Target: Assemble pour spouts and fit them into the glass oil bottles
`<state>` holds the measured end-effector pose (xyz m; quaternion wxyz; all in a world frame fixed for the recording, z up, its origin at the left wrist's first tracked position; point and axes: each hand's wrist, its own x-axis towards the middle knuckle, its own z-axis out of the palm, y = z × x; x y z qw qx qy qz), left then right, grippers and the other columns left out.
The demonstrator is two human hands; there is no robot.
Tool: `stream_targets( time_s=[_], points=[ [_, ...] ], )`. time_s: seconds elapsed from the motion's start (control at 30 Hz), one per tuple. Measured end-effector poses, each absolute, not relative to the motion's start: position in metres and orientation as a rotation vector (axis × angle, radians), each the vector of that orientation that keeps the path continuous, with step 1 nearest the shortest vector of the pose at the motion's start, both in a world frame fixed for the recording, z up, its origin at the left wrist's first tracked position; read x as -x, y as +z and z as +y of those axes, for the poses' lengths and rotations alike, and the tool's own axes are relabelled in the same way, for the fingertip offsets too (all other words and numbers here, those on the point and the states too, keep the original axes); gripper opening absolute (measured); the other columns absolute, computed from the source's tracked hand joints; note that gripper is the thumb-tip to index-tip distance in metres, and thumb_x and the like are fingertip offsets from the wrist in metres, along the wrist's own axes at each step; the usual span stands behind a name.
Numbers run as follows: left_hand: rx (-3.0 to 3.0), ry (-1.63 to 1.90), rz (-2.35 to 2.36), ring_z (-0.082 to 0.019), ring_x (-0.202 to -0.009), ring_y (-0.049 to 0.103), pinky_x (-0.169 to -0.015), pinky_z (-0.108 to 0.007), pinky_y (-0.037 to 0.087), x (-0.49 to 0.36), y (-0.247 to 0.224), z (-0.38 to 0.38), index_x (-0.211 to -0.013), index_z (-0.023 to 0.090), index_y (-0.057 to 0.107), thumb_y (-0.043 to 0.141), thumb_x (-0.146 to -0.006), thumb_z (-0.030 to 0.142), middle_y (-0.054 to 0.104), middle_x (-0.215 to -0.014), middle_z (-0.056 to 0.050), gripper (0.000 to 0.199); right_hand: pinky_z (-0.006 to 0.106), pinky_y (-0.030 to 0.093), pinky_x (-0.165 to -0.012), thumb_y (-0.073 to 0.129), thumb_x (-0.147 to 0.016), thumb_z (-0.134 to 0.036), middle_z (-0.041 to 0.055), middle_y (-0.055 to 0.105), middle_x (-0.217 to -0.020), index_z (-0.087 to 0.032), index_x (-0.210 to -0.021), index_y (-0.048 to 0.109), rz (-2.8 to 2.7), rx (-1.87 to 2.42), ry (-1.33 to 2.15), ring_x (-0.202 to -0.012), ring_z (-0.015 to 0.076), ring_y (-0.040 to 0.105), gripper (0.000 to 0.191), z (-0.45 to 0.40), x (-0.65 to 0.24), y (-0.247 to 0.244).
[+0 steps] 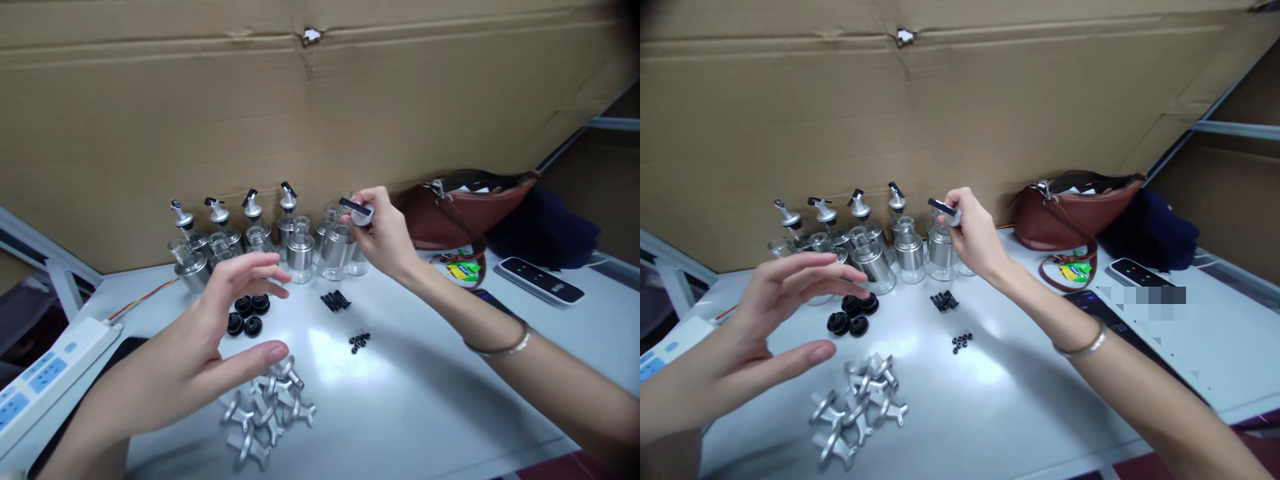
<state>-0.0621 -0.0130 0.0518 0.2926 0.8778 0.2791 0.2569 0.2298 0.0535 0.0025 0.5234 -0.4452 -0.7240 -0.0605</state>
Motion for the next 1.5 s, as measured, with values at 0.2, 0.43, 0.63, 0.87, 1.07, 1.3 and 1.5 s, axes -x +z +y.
stream_targets(
  time_s=[0.2,0.43,0.63,0.87,1.07,1.3,1.5],
  points=[
    [-2.585,0.412,0.853,-0.019,-0.109,0.065,-0.085,-0.025,0.057,0.067,0.053,-0.008,-0.134,0.038,0.037,0.054,-0.093,0.04,0.063,-0.126,0.0,0.045,0.028,0.044,-0.063,0.05,-0.084,-0.019,-0.0011,0.051,-0.075,-0.024,-0.089,0.039,-1.795,1.077,-0.121,-0.067,0.0151,0.053,0.014,0.067,-0.225,-0.013],
    [-2.671,0.263,0.899,-0.016,-0.106,0.067,-0.085,-0.022,0.056,0.07,0.047,-0.004,-0.129,0.037,0.047,0.053,-0.093,0.044,0.064,-0.126,0.004,0.037,0.029,0.045,-0.067,0.046,-0.085,-0.021,0.0021,0.055,-0.083,-0.024,-0.09,0.04,-1.838,1.094,-0.137,-0.072,0.0165,0.054,0.009,0.076,-0.228,-0.022],
    [-2.632,0.193,0.95,-0.016,-0.108,0.066,-0.087,-0.023,0.055,0.069,0.042,0.001,-0.13,0.036,0.049,0.052,-0.093,0.045,0.064,-0.127,0.004,0.038,0.032,0.046,-0.069,0.049,-0.081,-0.017,0.0041,0.055,-0.085,-0.023,-0.092,0.041,-1.847,1.101,-0.179,-0.073,0.0186,0.054,0.015,0.075,-0.232,-0.024],
    [-2.549,0.122,1.006,-0.018,-0.109,0.065,-0.09,-0.027,0.054,0.065,0.038,0.011,-0.128,0.034,0.052,0.05,-0.093,0.05,0.064,-0.126,0.001,0.039,0.042,0.046,-0.086,0.053,-0.081,-0.016,0.0107,0.056,-0.103,-0.023,-0.094,0.042,-1.888,1.057,-0.186,-0.096,0.0249,0.057,0.018,0.064,-0.233,-0.028],
    [-2.487,0.059,1.064,-0.019,-0.11,0.064,-0.089,-0.028,0.054,0.064,0.037,0.014,-0.128,0.035,0.051,0.047,-0.092,0.055,0.063,-0.125,0.002,0.04,0.045,0.047,-0.087,0.054,-0.081,-0.015,0.0115,0.053,-0.11,-0.024,-0.093,0.043,-1.913,1.058,-0.153,-0.102,0.0264,0.055,0.018,0.063,-0.235,-0.034],
    [-2.719,0.486,1.175,-0.025,-0.111,0.057,-0.09,-0.038,0.054,0.076,0.044,0.034,-0.118,0.027,0.056,0.046,-0.093,0.049,0.055,-0.122,-0.005,0.035,0.048,0.047,-0.09,0.053,-0.087,-0.022,0.0141,0.051,-0.114,-0.022,-0.103,0.044,-1.925,1.026,-0.042,-0.107,0.0278,0.053,0.018,0.044,-0.227,-0.048],
    [-2.9,0.904,1.462,-0.041,-0.139,0.022,-0.113,-0.064,0.023,0.069,0.021,0.065,-0.14,0.02,0.037,0.05,-0.091,0.053,0.028,-0.145,-0.012,0.061,0.038,0.054,-0.079,0.059,-0.087,-0.021,0.0111,0.066,-0.1,-0.016,-0.11,0.054,-2.3,0.958,0.352,-0.092,0.0228,0.063,0.025,0.034,-0.199,-0.052]
  ],
)
